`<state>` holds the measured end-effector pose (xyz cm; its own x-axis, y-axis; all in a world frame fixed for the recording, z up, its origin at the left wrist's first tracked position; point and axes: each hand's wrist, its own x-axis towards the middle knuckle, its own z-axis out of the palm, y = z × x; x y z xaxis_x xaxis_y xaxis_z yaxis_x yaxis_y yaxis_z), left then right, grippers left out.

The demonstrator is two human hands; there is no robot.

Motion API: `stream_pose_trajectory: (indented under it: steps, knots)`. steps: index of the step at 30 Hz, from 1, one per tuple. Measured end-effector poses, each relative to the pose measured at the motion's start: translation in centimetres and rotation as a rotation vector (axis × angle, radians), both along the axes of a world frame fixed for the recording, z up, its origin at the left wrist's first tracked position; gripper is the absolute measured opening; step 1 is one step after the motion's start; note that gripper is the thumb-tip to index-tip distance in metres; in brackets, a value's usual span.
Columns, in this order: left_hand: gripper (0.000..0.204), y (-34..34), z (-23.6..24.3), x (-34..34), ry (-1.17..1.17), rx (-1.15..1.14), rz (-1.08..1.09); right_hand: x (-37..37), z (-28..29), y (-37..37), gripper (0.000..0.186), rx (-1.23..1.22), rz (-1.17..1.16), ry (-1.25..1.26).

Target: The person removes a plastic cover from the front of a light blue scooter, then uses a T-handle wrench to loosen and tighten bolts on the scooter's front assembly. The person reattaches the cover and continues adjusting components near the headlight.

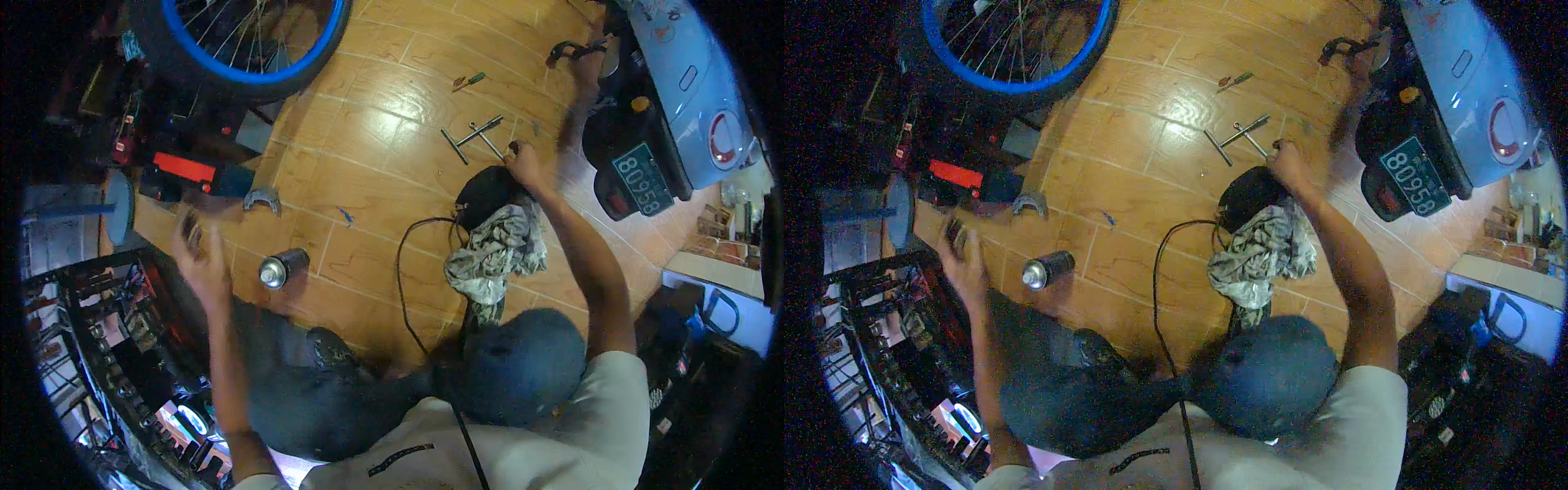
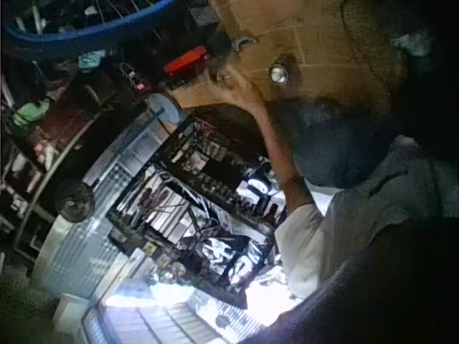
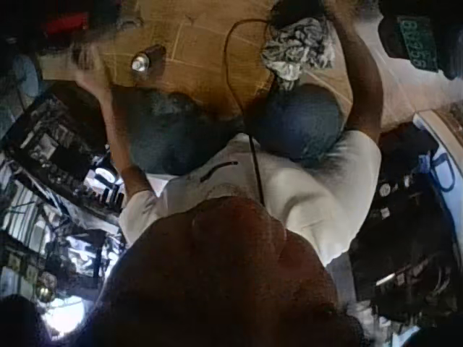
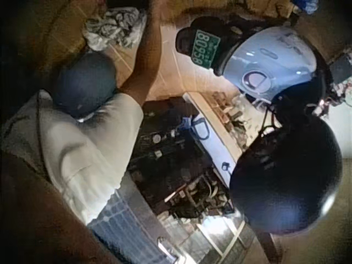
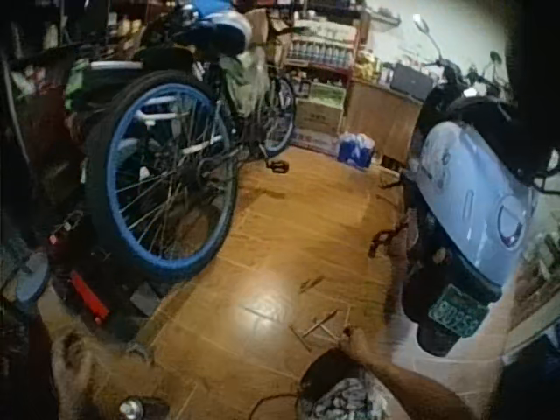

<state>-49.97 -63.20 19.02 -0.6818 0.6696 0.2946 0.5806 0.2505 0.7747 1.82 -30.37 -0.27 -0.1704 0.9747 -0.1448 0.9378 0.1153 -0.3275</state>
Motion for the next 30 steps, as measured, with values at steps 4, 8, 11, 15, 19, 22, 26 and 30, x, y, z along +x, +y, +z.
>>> stream_pose_trajectory:
  steps: [4, 8, 11, 15, 19, 22, 26, 30]
  knots:
    - [0.040, 10.1, 0.4, 5.5, 0.350, -0.164, -0.517, 0.3, -4.5, 1.6, 0.037, -0.045, -0.017, 0.072]
    - [0.032, 18.9, -5.3, 12.5, 0.129, -0.366, -0.884, -1.1, -4.3, 1.1, 0.029, -0.070, 0.149, 0.031]
    - [0.024, 24.4, -12.0, 17.7, 0.353, -0.654, -1.064, -1.6, -3.7, 0.7, 0.030, -0.032, 0.107, 0.061]
    - [0.024, 26.9, -18.4, 22.9, 0.310, -0.704, -1.087, -1.0, -3.9, 0.3, 0.033, -0.074, 0.039, 0.120]
    - [0.020, 26.7, -20.8, 25.2, 0.141, -0.732, -0.974, -0.5, -4.6, -0.4, 0.032, -0.034, 0.003, 0.173]
    - [0.019, 26.1, -21.6, 25.4, 0.218, -0.627, -0.997, -0.6, -4.6, -0.6, 0.029, 0.019, -0.025, 0.152]
    - [0.016, 25.1, -22.3, 25.0, 0.255, -0.688, -1.070, -0.9, -3.4, -0.4, 0.025, 0.010, 0.140, 0.201]
    - [0.015, 23.4, -22.1, 23.8, 0.431, -0.714, -1.146, -0.9, -2.4, -0.3, 0.027, -0.207, 0.226, 0.134]
